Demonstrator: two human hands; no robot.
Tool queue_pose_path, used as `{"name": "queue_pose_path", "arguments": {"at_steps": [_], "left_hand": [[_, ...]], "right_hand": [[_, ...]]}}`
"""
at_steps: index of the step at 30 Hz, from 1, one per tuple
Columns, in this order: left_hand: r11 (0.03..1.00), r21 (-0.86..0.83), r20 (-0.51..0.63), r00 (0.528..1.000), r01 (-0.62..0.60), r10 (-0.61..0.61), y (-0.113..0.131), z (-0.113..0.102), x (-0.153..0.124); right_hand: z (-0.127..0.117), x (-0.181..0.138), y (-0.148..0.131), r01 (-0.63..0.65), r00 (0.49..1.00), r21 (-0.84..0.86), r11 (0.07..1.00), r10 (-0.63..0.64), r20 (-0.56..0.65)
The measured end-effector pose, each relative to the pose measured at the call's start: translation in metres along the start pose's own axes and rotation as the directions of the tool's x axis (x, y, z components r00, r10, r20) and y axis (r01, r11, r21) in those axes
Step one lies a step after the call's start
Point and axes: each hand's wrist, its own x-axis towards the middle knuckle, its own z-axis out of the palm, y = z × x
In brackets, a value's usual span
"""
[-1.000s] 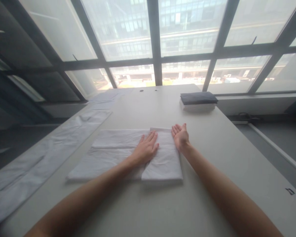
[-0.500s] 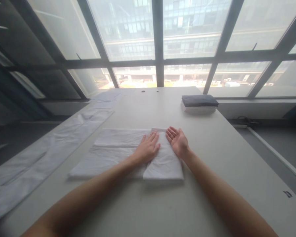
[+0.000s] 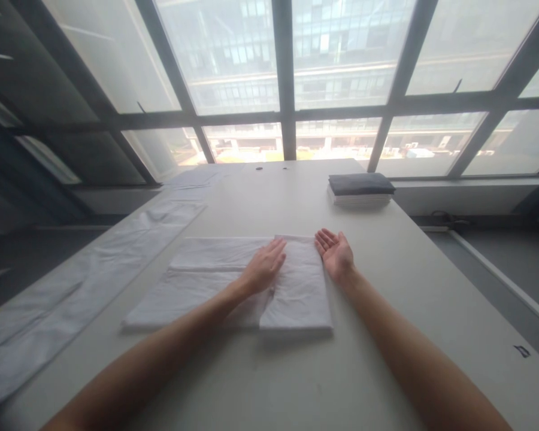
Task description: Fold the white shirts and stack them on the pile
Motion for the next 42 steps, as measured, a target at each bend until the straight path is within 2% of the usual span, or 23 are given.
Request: {"name": "queue_pose_path", "arguments": {"at_steps": [3,7,9,11,13,14,15,16,18,19,21,22,24,27,30,33,37,39,42], "left_hand": [[0.998,0.043,-0.049,0.998,-0.036,0.038,-0.01,-0.008,0.008],[0.993,0.117,0.02,1.0,-0.019,0.017,-0.022,-0.001,0.012],[0.992,0.126,0.018,1.0,0.0,-0.002,-0.025,0.005,0.011],[0.992,0.125,0.0,1.0,0.009,-0.009,-0.026,0.009,0.01],[0.993,0.117,-0.002,1.0,0.009,-0.009,-0.026,0.011,0.01],[0.994,0.104,0.0,1.0,0.015,-0.015,-0.027,0.011,0.01],[0.996,0.084,0.002,1.0,0.024,-0.024,-0.028,0.012,0.011],[0.998,0.058,0.005,0.999,0.036,-0.036,-0.029,0.012,0.012],[0.998,-0.008,0.003,0.998,0.063,-0.063,-0.033,0.013,0.015],[0.996,-0.042,-0.004,0.997,0.076,-0.076,-0.036,0.014,0.017],[0.988,-0.114,-0.021,0.995,0.099,-0.102,-0.04,0.014,0.02],[0.983,-0.149,-0.028,0.993,0.111,-0.116,-0.042,0.014,0.021],[0.972,-0.201,-0.038,0.99,0.125,-0.135,-0.046,0.015,0.023],[0.972,-0.201,-0.065,0.989,0.121,-0.136,-0.045,0.014,0.022],[0.992,-0.101,-0.066,0.994,0.082,-0.089,-0.04,0.013,0.017],[0.999,0.009,-0.044,0.998,0.039,-0.039,-0.034,0.011,0.013],[0.997,0.066,-0.029,0.999,0.033,-0.032,-0.028,0.008,0.011],[0.997,0.066,-0.036,0.999,0.04,-0.038,-0.026,0.004,0.01],[0.999,0.049,-0.134,0.991,0.005,0.002,-0.017,-0.003,0.008]], "right_hand": [[0.001,-0.002,0.002,0.014,1.0,-0.019,1.0,-0.014,0.013],[0.001,-0.001,0.005,0.041,0.999,-0.041,0.998,-0.04,0.027],[0.001,0.0,0.007,0.056,0.998,-0.064,0.996,-0.055,0.021],[0.002,-0.002,0.009,0.106,0.994,-0.132,0.986,-0.105,0.014],[0.005,-0.009,0.013,0.236,0.971,-0.312,0.92,-0.235,0.042],[0.008,-0.015,0.015,0.328,0.943,-0.446,0.833,-0.318,0.099],[0.01,-0.023,0.019,0.423,0.901,-0.582,0.695,-0.392,0.188],[0.013,-0.032,0.023,0.507,0.85,-0.692,0.514,-0.433,0.301],[0.019,-0.052,0.034,0.602,0.762,-0.787,0.132,-0.388,0.518],[0.022,-0.062,0.041,0.616,0.74,-0.788,-0.025,-0.324,0.589],[0.025,-0.077,0.055,0.603,0.743,-0.757,-0.25,-0.17,0.648],[0.025,-0.083,0.062,0.591,0.754,-0.738,-0.325,-0.101,0.649],[0.024,-0.088,0.072,0.57,0.773,-0.706,-0.419,-0.017,0.634],[0.022,-0.088,0.077,0.559,0.777,-0.689,-0.461,0.001,0.63],[0.023,-0.085,0.072,0.567,0.773,-0.702,-0.431,-0.017,0.635],[0.025,-0.076,0.059,0.545,0.769,-0.738,-0.398,-0.113,0.629],[0.019,-0.056,0.041,0.499,0.742,-0.776,-0.386,-0.272,0.612],[0.012,-0.046,0.038,0.479,0.777,-0.801,-0.359,-0.25,0.577],[0.004,-0.04,0.041,0.446,0.842,-0.821,-0.357,-0.144,0.521]]}}
